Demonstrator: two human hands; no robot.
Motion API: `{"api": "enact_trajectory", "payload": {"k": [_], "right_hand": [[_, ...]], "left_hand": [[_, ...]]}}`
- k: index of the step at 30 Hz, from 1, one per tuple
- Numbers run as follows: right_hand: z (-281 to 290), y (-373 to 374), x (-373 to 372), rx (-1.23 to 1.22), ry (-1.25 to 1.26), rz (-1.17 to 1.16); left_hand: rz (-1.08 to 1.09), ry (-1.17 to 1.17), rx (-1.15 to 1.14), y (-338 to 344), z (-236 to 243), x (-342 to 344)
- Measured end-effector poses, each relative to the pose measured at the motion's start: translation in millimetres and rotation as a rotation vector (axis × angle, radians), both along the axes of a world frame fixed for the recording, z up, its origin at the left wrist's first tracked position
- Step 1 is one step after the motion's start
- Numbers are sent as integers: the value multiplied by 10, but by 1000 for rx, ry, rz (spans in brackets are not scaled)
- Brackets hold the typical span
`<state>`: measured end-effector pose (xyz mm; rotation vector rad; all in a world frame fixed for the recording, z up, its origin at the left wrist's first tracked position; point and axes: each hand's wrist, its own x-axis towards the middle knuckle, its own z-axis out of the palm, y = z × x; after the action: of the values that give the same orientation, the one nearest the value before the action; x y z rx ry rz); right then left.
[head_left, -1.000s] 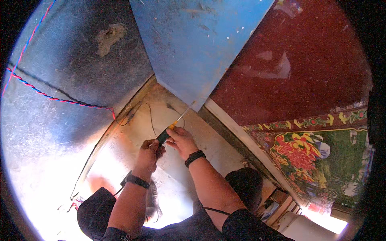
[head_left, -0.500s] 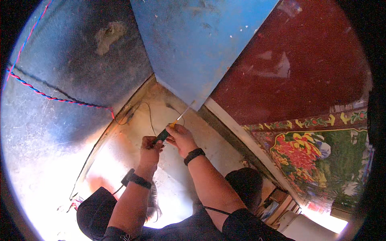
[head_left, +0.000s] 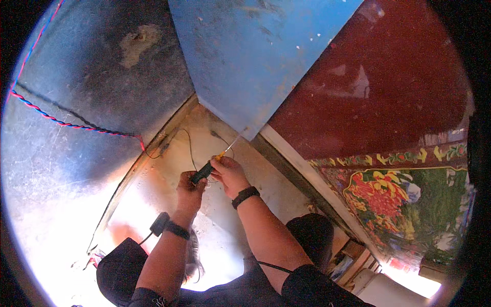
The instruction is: The recorder uses a screwdriver to secure wires and install an electrical component onto a wall panel.
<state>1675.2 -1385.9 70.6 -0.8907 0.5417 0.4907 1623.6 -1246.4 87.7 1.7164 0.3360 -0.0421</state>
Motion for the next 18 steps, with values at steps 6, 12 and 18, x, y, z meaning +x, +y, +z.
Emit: {"api": "enact_trajectory", "payload": {"k": [6, 12, 18], "right_hand": [[50, -79, -27, -30, 0, 24], [-60, -30, 4, 74, 29, -13], [-14, -77, -18, 29, 19, 13]], "left_hand": [[17, 683, -666, 173, 304, 113], [-76, -157, 269, -9, 73, 40], [-26, 672, -816, 190, 247, 91]]}}
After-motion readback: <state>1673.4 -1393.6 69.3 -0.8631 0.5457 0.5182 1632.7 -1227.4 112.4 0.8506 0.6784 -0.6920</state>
